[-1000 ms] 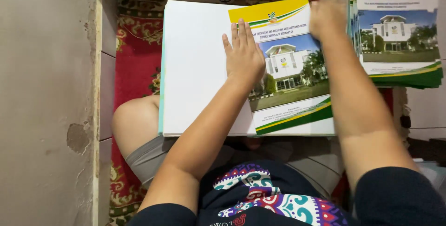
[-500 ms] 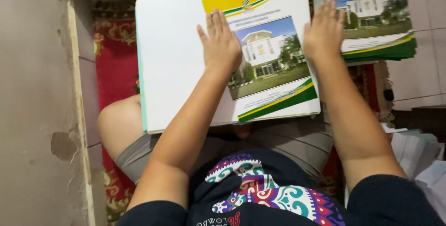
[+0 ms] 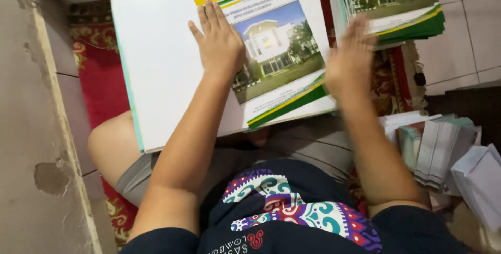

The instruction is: The person sits on the floor and repeatedly inserts a printed cover sheet into a blank book block, then presses the spine to flatten it. The person continues this cycle with multiple identical covers and book blocks, stacking the assembled units on the lap.

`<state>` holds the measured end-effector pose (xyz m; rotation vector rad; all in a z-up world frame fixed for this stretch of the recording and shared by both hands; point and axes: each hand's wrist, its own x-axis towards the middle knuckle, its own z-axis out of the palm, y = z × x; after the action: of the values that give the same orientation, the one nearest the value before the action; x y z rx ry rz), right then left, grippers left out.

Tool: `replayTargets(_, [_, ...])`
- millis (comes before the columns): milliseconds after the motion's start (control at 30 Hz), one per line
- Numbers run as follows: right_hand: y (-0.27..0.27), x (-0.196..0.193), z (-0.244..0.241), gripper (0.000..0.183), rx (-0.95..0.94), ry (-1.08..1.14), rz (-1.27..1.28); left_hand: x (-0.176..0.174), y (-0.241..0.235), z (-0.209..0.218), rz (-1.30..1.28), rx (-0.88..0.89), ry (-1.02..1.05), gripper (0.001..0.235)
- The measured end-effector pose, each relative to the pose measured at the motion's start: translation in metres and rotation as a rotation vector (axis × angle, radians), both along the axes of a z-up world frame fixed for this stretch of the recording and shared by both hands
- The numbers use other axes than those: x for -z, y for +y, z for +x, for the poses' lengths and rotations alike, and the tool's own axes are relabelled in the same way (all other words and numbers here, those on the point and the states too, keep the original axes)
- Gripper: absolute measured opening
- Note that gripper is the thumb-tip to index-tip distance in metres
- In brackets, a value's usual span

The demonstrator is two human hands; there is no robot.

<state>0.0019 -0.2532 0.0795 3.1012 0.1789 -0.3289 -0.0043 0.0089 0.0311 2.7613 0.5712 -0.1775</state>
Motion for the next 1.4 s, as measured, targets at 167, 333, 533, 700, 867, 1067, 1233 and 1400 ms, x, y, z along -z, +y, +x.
replayTargets(167, [0.054, 0.070, -0.073, 0.075, -0.813, -0.146, 0.249, 0.037, 0.004, -0.003, 0.182, -0.004, -0.229, 0.063])
replayTargets(333, [-0.015, 0.057, 0.005, 0.064, -0.400, 0.013, -0.026, 0.015, 0.000, -0.015, 0.106, 0.002, -0.085, 0.062])
replayTargets(533, [0.058, -0.010, -0.032, 0.078, -0.137, 0.085, 0.047, 0.017, 0.004, -0.001, 0.148, -0.001, -0.116, 0.063])
replayTargets(700, [0.062, 0.051, -0.048, 0.090, -0.645, -0.045, 0.237, 0.031, 0.006, -0.004, 0.177, -0.010, -0.184, 0.061])
replayTargets(867, [-0.006, 0.057, -0.005, 0.068, -0.292, -0.083, 0.239, 0.034, 0.003, -0.001, 0.181, 0.009, -0.198, 0.062])
replayTargets(1067, [-0.011, 0.081, -0.005, 0.068, -0.347, -0.277, 0.164, 0.050, -0.028, -0.003, 0.157, 0.541, -0.289, 0.068])
replayTargets(1233, [-0.010, 0.077, -0.002, 0.069, -0.314, -0.189, 0.196, 0.050, 0.074, 0.061, 0.103, 0.388, -0.133, 0.060])
replayTargets(1400, [-0.012, 0.085, 0.000, 0.069, -0.376, -0.293, 0.222, 0.048, 0.143, 0.104, 0.203, -0.023, -0.106, 0.069])
